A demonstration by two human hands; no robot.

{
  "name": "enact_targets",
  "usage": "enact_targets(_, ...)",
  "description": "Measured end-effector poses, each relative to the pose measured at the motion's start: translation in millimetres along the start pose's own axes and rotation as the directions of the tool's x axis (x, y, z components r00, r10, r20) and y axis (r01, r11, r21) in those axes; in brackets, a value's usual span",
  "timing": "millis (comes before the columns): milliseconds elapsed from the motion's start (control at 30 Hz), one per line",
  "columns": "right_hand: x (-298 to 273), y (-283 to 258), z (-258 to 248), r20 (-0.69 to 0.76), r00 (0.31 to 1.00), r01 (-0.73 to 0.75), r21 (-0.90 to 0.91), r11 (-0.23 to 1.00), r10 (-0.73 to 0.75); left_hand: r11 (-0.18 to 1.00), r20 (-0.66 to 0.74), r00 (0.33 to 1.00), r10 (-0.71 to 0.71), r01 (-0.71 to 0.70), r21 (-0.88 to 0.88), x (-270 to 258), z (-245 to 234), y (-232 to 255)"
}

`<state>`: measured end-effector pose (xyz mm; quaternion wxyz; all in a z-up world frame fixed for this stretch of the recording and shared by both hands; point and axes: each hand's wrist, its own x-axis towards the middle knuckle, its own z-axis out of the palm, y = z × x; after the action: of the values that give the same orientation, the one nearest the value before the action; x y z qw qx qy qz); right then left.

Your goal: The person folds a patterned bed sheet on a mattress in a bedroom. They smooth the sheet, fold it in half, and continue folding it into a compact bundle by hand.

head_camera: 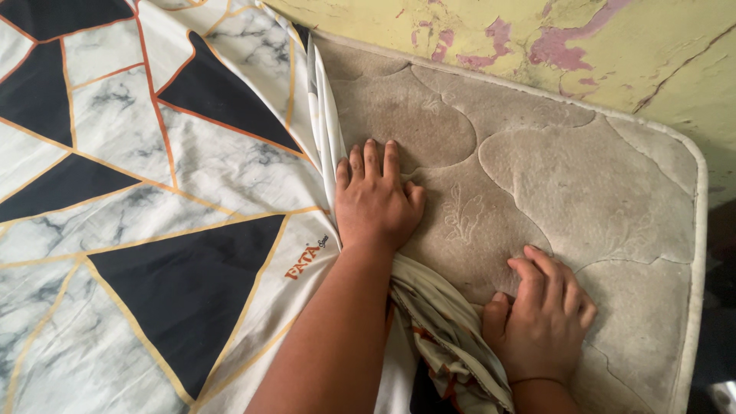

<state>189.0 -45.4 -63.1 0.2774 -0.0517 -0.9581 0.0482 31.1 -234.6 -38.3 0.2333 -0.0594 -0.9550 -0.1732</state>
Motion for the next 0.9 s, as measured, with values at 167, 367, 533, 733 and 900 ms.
enact_targets(167, 4, -4, -4, -0.017, 1.0, 0.008, 0.037, 0.999, -0.008, 1.0, 0.014, 1.0, -0.007, 0.007, -0.017, -1, 1, -1)
enact_targets(367, 20, -12, -25, 0.032, 0.999, -0.001, 0.046, 0.999, -0.001, 0.999, 0.01, 1.0, 0.027, -0.027, -0.037, -1, 7, -8)
enact_targets(533, 82, 14, -18, 0.083, 0.996, 0.011, 0.08, 0.997, -0.018, 0.997, 0.006, 0.997, 0.075, -0.075, -0.036, -2, 12, -14)
enact_targets(733, 166, 82, -1, 0.166, 0.981, 0.108, -0.065, 0.992, -0.096, 0.993, -0.052, 0.992, 0.119, -0.118, 0.011, -4, 12, -15)
enact_targets(900, 179, 113, 15, 0.207, 0.976, -0.04, -0.113, 0.993, 0.063, 0.989, -0.044, 0.988, 0.145, -0.143, 0.044, -2, 12, -16)
